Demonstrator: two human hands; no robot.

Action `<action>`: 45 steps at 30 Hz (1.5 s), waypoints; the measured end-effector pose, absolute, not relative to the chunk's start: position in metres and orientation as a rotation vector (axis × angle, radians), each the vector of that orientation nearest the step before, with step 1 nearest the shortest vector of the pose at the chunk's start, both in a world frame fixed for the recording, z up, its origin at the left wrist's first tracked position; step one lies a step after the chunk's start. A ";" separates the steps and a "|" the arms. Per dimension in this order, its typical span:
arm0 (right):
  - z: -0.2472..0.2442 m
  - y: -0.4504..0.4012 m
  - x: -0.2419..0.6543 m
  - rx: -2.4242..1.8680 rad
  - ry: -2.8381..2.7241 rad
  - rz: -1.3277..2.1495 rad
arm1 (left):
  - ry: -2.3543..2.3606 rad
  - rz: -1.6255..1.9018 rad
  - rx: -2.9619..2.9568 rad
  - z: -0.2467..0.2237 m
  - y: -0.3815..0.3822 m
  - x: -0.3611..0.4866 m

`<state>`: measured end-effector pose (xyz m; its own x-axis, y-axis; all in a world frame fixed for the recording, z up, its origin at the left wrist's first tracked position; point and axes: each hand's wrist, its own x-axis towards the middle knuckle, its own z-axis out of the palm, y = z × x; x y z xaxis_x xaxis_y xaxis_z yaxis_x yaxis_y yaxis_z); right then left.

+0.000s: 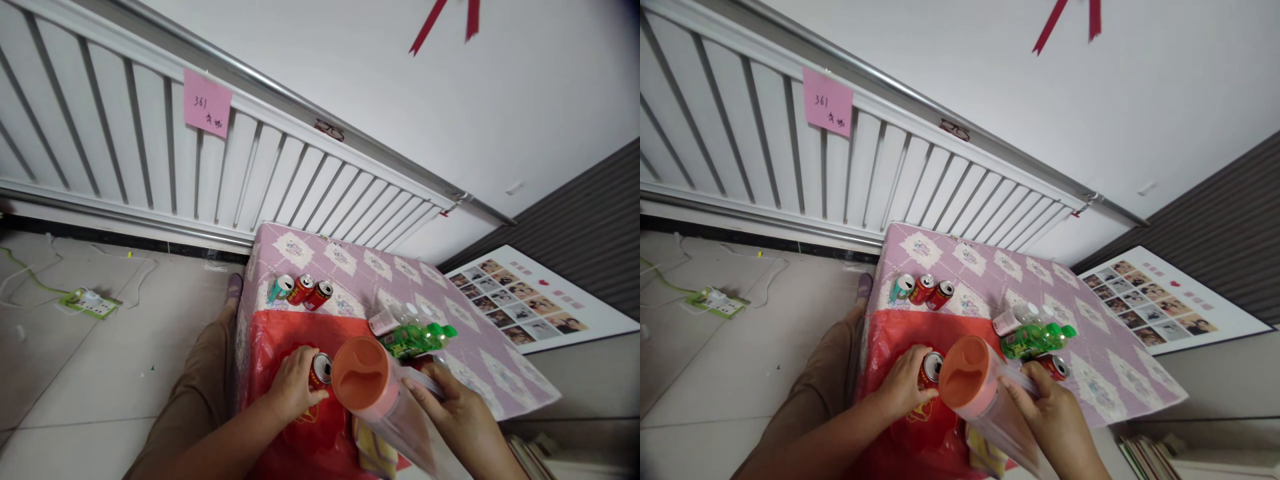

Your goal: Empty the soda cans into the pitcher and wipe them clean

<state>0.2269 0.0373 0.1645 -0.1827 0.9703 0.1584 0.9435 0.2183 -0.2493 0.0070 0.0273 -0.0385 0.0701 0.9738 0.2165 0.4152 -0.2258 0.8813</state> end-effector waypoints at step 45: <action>0.171 0.042 0.233 -1.776 -2.254 0.129 | 1.388 1.131 1.719 -0.041 0.027 0.008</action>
